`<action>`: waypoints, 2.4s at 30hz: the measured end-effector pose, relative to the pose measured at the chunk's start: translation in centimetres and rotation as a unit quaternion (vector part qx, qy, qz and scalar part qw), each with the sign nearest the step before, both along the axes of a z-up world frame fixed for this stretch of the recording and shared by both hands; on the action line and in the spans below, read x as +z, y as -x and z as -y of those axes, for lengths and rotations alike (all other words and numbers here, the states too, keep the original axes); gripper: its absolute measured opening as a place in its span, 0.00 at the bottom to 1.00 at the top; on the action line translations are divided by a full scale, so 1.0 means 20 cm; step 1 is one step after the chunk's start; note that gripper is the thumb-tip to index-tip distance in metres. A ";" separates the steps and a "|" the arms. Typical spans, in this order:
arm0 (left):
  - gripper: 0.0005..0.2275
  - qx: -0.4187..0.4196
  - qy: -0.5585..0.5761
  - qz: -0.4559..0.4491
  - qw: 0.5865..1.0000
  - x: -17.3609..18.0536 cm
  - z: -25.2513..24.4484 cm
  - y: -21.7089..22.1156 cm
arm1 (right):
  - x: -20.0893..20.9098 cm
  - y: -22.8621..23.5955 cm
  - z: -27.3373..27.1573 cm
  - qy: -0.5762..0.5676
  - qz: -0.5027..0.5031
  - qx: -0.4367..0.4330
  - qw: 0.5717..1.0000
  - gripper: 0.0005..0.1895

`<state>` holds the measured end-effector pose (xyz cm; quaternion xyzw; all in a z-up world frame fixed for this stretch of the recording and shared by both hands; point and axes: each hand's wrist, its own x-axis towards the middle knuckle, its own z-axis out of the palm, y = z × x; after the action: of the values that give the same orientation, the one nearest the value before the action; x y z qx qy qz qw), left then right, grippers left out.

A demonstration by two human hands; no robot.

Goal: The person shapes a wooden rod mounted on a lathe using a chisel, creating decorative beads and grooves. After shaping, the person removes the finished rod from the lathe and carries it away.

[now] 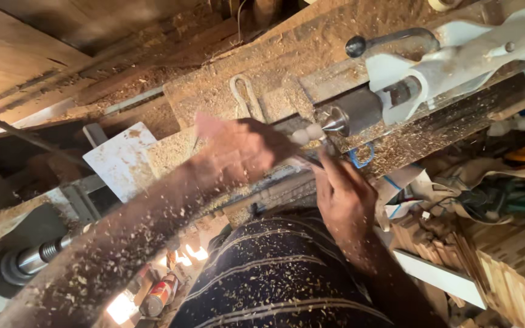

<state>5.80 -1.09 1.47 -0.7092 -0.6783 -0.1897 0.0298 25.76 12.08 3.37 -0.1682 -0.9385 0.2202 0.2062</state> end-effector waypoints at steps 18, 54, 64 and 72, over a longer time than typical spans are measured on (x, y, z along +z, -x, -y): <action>0.16 -0.043 0.315 -0.116 0.941 -0.08 0.04 0.05 | -0.09 0.09 0.07 -0.143 -0.003 0.070 0.987 0.30; 0.05 0.025 0.108 0.300 0.948 -0.41 -0.43 0.29 | -0.08 0.20 -0.10 0.316 0.050 -0.113 0.941 0.14; 0.09 0.047 0.052 -0.038 0.997 -0.23 -0.38 0.18 | -0.15 0.14 -0.11 -0.042 0.013 -0.080 0.996 0.10; 0.07 0.028 0.287 -0.004 0.958 -0.15 -0.07 0.07 | -0.13 0.10 0.01 -0.154 -0.046 0.008 0.987 0.13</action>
<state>4.31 0.40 -1.58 -0.6694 -0.7237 0.0165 -0.1669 23.81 11.89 0.79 -0.1164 -0.9520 0.0822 0.2711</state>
